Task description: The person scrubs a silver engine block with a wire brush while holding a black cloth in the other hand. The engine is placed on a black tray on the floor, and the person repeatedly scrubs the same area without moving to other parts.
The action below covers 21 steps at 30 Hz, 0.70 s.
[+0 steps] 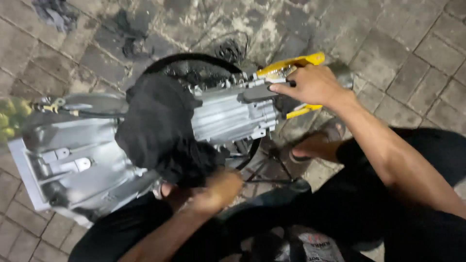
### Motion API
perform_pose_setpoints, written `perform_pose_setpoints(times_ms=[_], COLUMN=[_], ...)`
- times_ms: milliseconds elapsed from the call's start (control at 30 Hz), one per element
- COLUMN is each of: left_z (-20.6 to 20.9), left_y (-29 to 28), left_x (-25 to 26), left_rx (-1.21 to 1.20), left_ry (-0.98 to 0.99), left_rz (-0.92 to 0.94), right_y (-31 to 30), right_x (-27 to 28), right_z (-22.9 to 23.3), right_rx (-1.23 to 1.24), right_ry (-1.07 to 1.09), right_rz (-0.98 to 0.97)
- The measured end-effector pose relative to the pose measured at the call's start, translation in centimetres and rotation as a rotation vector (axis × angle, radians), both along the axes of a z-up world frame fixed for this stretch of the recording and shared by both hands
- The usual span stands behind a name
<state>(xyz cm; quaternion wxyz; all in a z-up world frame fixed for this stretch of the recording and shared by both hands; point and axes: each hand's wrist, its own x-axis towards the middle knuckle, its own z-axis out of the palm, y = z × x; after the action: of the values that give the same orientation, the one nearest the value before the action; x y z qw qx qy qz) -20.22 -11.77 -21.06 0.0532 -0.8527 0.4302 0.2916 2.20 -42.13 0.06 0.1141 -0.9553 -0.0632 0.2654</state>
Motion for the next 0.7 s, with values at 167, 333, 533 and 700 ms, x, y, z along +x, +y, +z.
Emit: perform_pose_setpoints(times_ms=[167,333,533,700], left_z=[7.6,20.7,22.5,21.7], left_y=[5.0,2.4,5.0,8.4], left_x=[6.5,11.6,16.7,16.9], left_rx=[0.162,-0.422,-0.384,-0.155], left_ry=[0.046,0.0,-0.605,-0.569], left_rz=[0.193,0.207,0.289,0.585], right_y=[2.1,3.4,-2.1,-4.5], right_x=[-1.8,0.7,0.0,-0.7], right_z=[1.0,-0.2,-4.7,-4.7], right_rx=[-0.014,0.024,-0.037,-0.153], right_ry=[-0.033,-0.202,-0.12,-0.121], right_rz=[0.035,0.045,-0.046,0.014])
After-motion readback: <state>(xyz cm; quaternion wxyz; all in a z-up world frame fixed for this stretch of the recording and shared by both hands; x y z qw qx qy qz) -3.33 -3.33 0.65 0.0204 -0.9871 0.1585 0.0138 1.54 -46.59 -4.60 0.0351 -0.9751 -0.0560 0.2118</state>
